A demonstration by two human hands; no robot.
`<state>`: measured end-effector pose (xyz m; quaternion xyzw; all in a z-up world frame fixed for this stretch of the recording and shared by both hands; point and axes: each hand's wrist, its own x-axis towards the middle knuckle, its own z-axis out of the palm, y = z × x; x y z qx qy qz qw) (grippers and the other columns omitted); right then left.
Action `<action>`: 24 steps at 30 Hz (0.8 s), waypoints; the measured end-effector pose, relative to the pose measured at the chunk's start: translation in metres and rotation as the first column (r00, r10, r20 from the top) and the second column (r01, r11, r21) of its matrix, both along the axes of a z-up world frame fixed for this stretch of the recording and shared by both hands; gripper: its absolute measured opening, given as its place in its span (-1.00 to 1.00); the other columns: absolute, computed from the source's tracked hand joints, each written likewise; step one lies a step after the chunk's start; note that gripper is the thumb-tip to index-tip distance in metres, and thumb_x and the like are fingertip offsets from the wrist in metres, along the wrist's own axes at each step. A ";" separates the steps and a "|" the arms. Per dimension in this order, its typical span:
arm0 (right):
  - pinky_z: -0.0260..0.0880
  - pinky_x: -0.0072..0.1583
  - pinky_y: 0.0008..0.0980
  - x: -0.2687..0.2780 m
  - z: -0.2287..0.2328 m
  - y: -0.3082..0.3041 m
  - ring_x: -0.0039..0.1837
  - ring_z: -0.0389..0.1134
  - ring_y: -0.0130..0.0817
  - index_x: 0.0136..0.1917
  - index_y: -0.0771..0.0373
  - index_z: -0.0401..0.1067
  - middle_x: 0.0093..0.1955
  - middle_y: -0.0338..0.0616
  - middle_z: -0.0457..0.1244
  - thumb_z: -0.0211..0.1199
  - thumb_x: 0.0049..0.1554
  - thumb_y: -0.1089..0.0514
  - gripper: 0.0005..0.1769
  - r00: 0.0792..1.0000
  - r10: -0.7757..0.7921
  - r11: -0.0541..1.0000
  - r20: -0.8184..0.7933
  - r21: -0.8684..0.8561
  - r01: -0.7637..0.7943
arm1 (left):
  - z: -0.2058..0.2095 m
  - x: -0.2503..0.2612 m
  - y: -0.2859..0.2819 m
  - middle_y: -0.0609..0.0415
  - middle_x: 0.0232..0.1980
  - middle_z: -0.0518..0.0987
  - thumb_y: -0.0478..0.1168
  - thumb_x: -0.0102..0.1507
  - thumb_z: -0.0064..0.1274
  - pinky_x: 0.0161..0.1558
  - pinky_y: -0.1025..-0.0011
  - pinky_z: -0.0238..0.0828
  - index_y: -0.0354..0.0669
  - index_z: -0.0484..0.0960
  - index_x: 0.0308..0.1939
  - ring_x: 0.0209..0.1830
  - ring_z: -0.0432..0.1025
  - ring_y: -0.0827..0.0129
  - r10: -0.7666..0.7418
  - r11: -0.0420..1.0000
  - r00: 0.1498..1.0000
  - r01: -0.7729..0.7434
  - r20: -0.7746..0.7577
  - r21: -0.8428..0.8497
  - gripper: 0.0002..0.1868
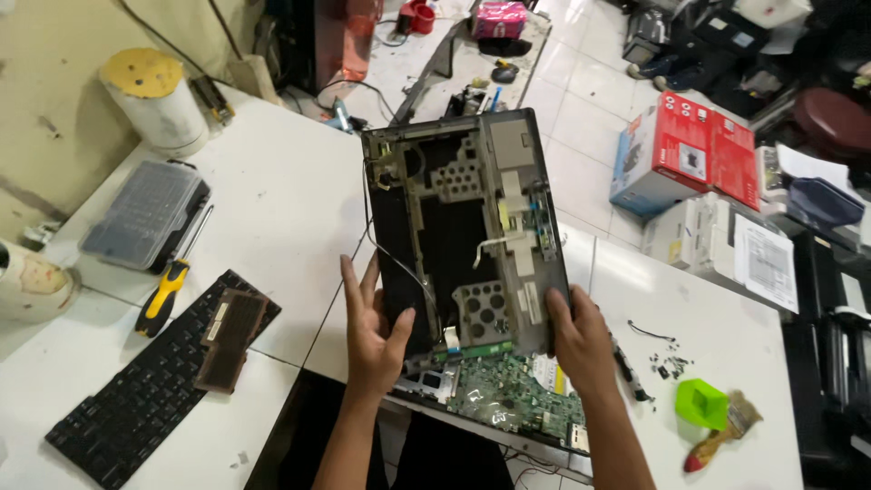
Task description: The person inserts a hard drive into a laptop motherboard, then places the motherboard into the laptop chassis. They close the laptop lid and open it again to check the internal components.
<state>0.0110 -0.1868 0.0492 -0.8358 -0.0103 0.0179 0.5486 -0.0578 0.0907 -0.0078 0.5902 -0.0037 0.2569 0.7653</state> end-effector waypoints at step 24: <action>0.16 -0.06 -0.40 -0.180 0.011 -0.081 -0.14 0.21 -0.40 0.02 0.23 0.53 -0.22 -0.20 0.22 0.21 0.34 -0.15 -0.61 0.951 -0.079 0.996 -0.297 0.003 0.084 | 0.051 -0.069 -0.048 -0.01 0.13 0.72 -0.05 0.27 0.22 0.12 0.21 0.59 -0.16 0.62 0.38 0.13 0.61 0.15 -0.355 0.925 0.792 0.374 -0.497 -0.065 -0.40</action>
